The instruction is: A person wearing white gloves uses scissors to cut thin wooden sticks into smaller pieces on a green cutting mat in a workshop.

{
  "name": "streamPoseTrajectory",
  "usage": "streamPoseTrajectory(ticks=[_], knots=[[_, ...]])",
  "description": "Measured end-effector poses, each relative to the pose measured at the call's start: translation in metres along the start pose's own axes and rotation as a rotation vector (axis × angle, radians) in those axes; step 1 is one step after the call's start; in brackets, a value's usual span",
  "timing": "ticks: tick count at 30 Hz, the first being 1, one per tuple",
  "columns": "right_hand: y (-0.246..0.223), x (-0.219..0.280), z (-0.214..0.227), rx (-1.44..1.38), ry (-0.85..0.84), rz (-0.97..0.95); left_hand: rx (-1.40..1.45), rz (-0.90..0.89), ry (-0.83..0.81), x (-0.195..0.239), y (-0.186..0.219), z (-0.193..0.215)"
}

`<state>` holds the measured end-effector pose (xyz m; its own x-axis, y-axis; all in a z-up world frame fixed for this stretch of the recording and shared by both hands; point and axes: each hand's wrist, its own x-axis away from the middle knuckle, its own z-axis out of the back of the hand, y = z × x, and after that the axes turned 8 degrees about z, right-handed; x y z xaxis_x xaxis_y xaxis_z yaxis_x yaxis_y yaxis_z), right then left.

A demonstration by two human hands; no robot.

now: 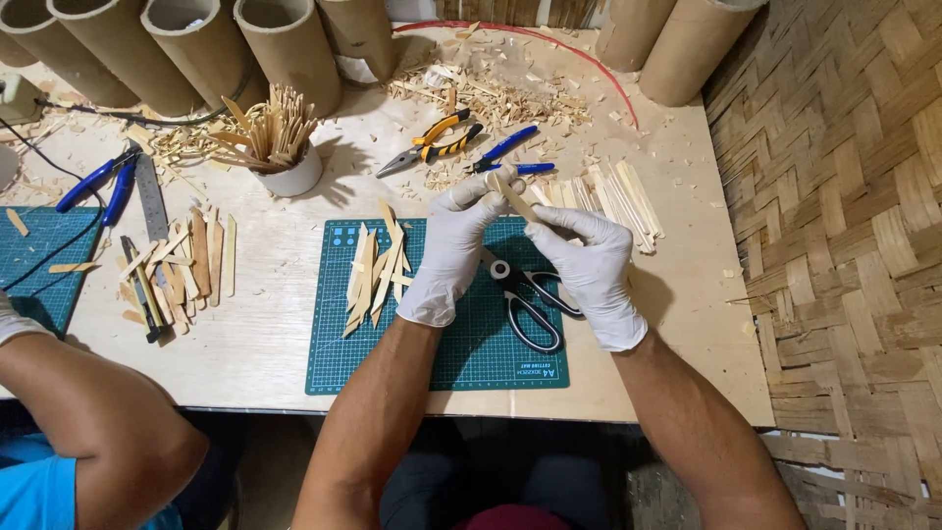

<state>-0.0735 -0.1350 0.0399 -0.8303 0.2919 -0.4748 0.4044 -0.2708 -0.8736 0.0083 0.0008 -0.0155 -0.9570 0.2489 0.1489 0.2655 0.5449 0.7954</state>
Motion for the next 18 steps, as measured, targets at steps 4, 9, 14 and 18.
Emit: streamPoseTrajectory(ticks=[4, 9, 14, 18], knots=[[0.0, 0.002, 0.0, 0.005, -0.003, -0.01, 0.001, -0.004, 0.008, 0.0, -0.001, 0.002], [0.003, 0.003, 0.001, 0.028, 0.0, 0.009, -0.002, -0.104, -0.042, 0.009, 0.007, -0.001], [-0.001, 0.001, 0.001, 0.039, 0.016, 0.033, 0.001, -0.16, -0.096, 0.007, 0.004, 0.0], [0.003, 0.001, 0.001, 0.102, 0.017, 0.111, 0.041, -0.153, -0.125, 0.002, -0.006, 0.007]])
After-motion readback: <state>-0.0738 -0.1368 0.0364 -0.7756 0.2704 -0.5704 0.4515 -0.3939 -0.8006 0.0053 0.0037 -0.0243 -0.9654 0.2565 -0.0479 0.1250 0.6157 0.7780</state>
